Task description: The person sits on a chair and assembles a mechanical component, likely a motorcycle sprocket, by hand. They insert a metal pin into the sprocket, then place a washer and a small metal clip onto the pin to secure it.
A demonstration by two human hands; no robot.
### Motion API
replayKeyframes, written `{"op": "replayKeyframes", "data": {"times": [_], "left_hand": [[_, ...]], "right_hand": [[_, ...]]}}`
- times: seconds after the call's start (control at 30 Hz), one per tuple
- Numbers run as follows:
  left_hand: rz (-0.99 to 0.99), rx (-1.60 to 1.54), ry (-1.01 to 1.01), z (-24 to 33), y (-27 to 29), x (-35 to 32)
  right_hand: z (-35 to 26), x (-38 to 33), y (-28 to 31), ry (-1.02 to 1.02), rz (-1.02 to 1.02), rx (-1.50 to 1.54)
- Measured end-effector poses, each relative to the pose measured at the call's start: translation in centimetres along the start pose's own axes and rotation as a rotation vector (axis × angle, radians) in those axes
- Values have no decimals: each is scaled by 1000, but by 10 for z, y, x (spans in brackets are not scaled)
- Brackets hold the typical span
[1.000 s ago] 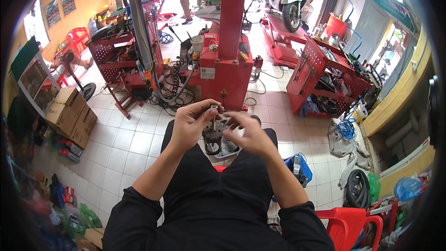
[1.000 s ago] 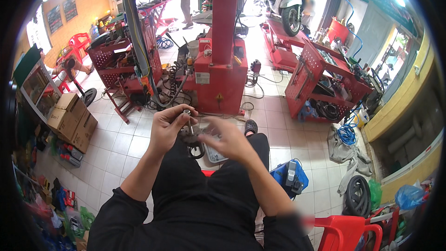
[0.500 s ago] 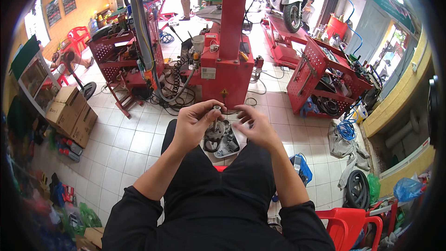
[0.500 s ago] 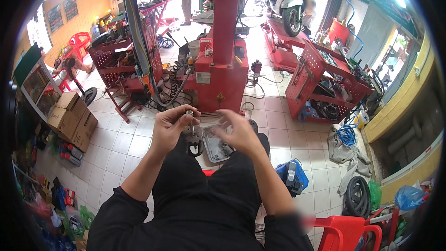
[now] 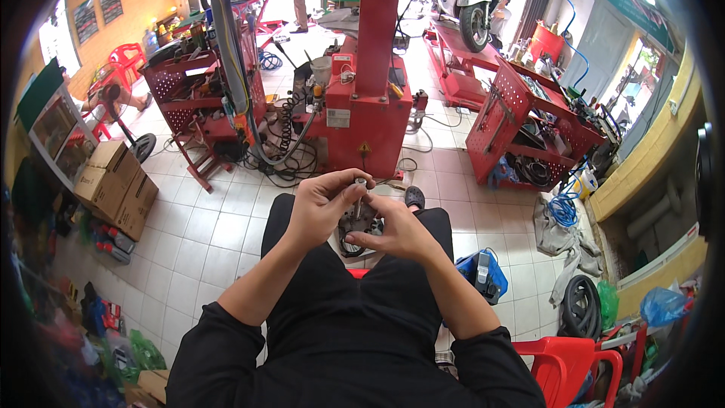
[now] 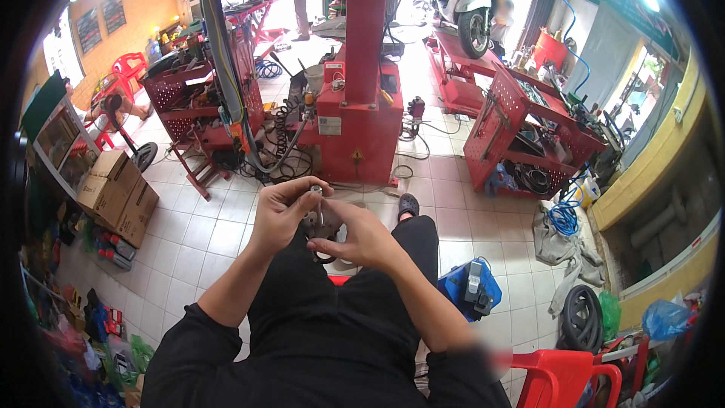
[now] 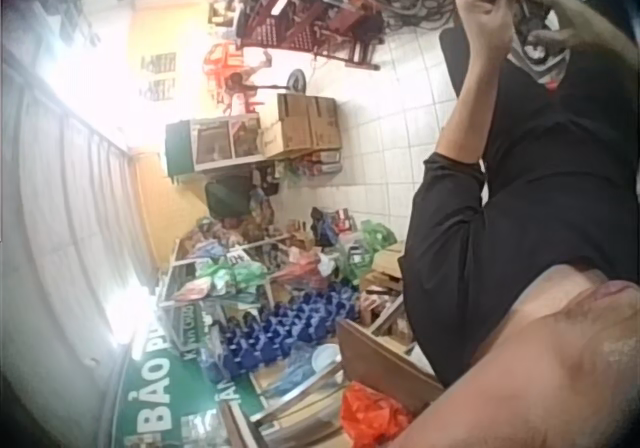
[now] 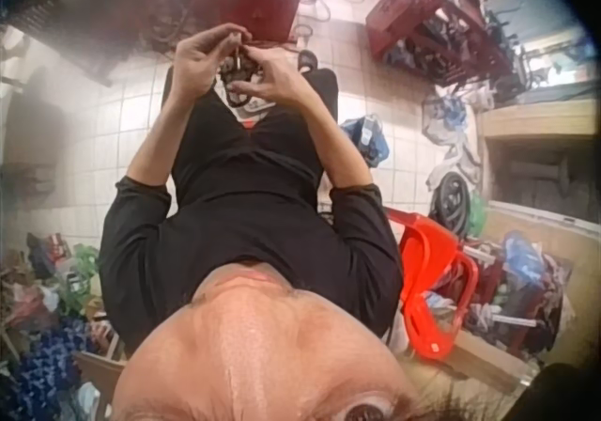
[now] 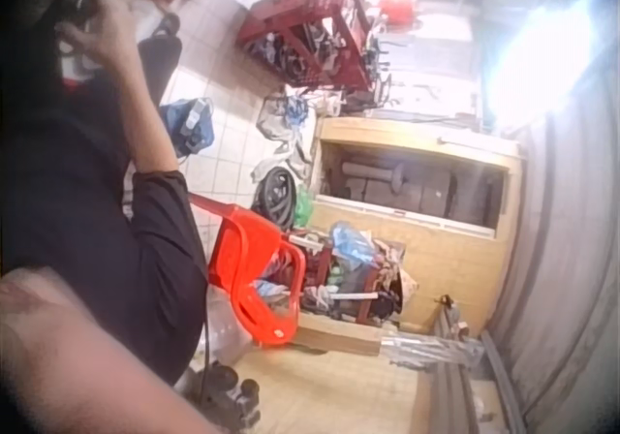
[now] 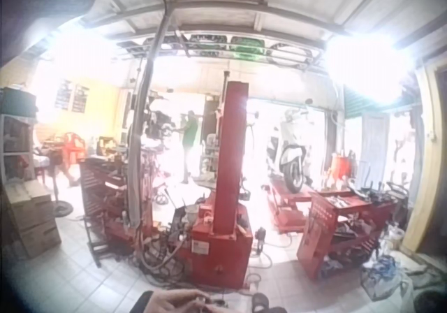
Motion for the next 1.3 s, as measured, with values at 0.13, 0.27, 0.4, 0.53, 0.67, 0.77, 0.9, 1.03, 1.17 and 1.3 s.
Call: {"op": "replayKeyframes", "data": {"times": [0.13,0.27,0.4,0.53,0.67,0.77,0.9,1.03,1.17,1.3], "left_hand": [[19,-46,-11,2,1,0],[12,17,4,4,3,2],[21,-36,34,4,3,2],[5,8,20,1,5,0],[-3,-1,-11,3,0,-1],[5,-11,-7,4,0,0],[10,-18,19,7,3,0],[25,-45,59,7,6,3],[32,-62,67,5,8,4],[29,-41,25,2,7,3]], "right_hand": [[6,4,20,47,71,64],[58,6,58,-152,293,12],[44,5,44,-68,185,88],[0,-1,11,116,-10,67],[3,-2,-2,67,-5,32],[0,-1,-2,70,-6,110],[21,5,14,-21,-24,197],[88,10,39,-218,232,205],[54,10,23,-110,140,273],[-1,1,6,120,60,103]]}}
Point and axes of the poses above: each hand's wrist, its own x-axis towards the middle knuckle, its own y-axis out of the back of the hand, z = x × y, the point moved 8 cm from there along x, towards the middle knuckle, and after that the axes turned 7 degrees about z, right-handed, at the moved point
